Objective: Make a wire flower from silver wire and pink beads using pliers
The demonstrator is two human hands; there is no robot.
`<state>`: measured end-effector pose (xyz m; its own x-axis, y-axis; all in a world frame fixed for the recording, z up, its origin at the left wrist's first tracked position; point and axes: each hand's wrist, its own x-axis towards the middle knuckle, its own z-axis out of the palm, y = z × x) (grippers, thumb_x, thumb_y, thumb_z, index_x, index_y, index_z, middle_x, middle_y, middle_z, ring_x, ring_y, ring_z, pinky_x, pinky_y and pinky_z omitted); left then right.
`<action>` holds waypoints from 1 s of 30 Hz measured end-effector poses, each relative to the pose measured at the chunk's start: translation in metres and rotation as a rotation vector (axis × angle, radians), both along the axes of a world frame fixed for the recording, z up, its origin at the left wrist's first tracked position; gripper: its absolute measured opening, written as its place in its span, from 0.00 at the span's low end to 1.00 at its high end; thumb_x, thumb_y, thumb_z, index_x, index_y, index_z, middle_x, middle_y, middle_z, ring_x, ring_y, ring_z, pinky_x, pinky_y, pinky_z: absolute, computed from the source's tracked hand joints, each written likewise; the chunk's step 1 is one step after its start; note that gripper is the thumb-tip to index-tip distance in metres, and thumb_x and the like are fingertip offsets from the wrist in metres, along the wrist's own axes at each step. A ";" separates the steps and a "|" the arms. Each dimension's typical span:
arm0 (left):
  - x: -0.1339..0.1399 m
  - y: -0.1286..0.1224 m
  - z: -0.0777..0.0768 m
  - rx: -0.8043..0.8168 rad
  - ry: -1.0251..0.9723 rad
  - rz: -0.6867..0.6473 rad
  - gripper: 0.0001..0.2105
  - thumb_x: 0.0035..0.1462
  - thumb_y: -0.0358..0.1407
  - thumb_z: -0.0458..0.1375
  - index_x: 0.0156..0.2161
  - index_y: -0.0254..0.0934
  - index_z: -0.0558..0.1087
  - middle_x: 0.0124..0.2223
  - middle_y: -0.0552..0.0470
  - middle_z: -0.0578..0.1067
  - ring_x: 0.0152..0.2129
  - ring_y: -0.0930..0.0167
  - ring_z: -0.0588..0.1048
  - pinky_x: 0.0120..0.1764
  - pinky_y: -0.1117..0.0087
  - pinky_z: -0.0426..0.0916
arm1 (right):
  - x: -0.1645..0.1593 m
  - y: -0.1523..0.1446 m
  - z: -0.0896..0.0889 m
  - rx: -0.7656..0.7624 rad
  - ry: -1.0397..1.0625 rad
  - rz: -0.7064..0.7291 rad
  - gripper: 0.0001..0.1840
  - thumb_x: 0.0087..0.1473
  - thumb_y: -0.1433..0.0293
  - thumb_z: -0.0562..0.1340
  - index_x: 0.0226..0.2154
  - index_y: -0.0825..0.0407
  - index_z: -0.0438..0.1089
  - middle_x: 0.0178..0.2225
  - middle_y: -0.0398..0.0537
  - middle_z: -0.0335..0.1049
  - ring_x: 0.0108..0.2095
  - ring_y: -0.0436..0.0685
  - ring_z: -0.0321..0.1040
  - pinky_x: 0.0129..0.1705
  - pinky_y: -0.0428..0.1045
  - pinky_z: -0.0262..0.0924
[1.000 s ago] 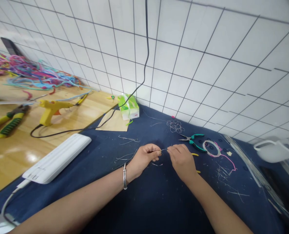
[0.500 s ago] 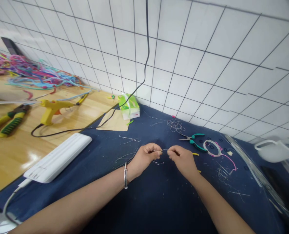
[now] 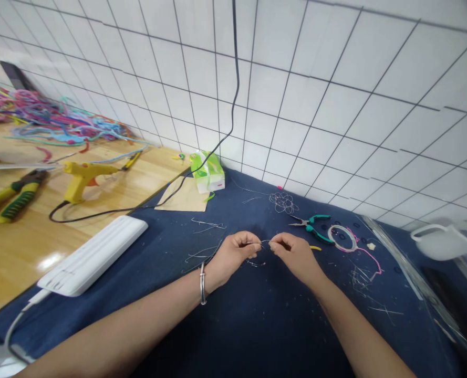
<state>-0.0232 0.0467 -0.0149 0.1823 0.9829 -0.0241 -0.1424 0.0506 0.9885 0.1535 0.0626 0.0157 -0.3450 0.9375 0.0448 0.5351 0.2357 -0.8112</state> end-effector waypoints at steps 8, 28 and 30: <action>0.002 -0.002 0.001 -0.034 0.001 -0.029 0.05 0.48 0.35 0.58 0.29 0.33 0.70 0.26 0.54 0.69 0.22 0.76 0.66 0.28 0.74 0.62 | -0.005 -0.008 -0.006 0.647 -0.467 0.073 0.11 0.57 0.69 0.51 0.31 0.51 0.68 0.27 0.47 0.67 0.32 0.53 0.62 0.38 0.48 0.55; 0.005 -0.007 -0.006 -0.106 -0.137 0.013 0.04 0.50 0.34 0.58 0.31 0.34 0.70 0.29 0.54 0.69 0.23 0.78 0.66 0.28 0.76 0.61 | -0.006 -0.001 -0.003 0.127 -0.040 -0.048 0.06 0.48 0.66 0.58 0.30 0.51 0.67 0.27 0.41 0.67 0.28 0.50 0.63 0.30 0.45 0.57; 0.004 -0.007 -0.007 -0.115 -0.142 0.004 0.05 0.51 0.34 0.58 0.31 0.34 0.70 0.28 0.55 0.69 0.23 0.78 0.66 0.28 0.76 0.60 | -0.008 -0.004 -0.004 0.159 -0.068 -0.059 0.05 0.48 0.67 0.58 0.29 0.51 0.67 0.27 0.41 0.67 0.28 0.50 0.63 0.31 0.45 0.57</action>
<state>-0.0196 0.0397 -0.0216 0.1884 0.9758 -0.1109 -0.2804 0.1616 0.9462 0.1452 0.0587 0.0114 -0.2972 0.9391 0.1724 0.6037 0.3247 -0.7281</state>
